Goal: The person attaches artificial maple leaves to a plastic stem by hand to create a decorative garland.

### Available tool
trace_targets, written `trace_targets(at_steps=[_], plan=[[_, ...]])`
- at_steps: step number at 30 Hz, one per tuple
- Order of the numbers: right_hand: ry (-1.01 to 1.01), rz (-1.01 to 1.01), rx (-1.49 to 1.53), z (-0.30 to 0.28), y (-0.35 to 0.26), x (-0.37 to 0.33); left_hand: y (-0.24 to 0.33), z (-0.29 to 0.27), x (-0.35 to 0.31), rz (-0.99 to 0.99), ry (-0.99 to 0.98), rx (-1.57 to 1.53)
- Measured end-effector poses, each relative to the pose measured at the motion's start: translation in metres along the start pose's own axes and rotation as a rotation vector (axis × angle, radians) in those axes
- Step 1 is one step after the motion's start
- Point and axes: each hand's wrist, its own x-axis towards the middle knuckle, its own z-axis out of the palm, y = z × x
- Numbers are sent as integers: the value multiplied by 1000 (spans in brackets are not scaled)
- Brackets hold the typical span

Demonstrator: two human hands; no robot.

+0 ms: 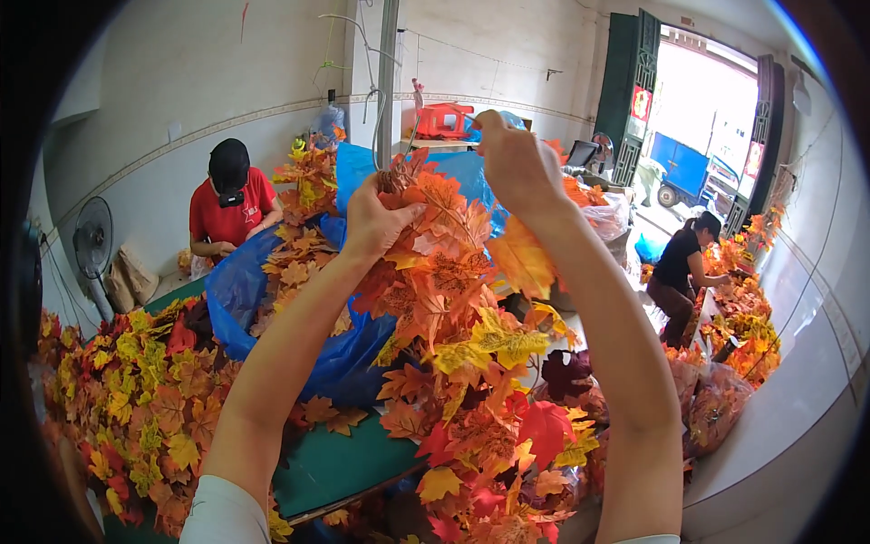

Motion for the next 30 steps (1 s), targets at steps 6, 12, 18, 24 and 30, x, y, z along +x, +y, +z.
trace_targets(at_steps=[6,12,18,24,30], plan=[[-33,35,99,40,-18,13,0,-15,-11,-13,-21,-64],[-27,-12,16,53,-25,13,-2,-15,-12,26,1,-38],[-65,-91,0,58,-20,2,3,-14,-12,39,15,27],[-59,-148,230,56,-22,-30,7,-14,-14,-54,-50,-60],[-390,47,427,48,-22,-27,-14,-21,-9,8,-252,-216]])
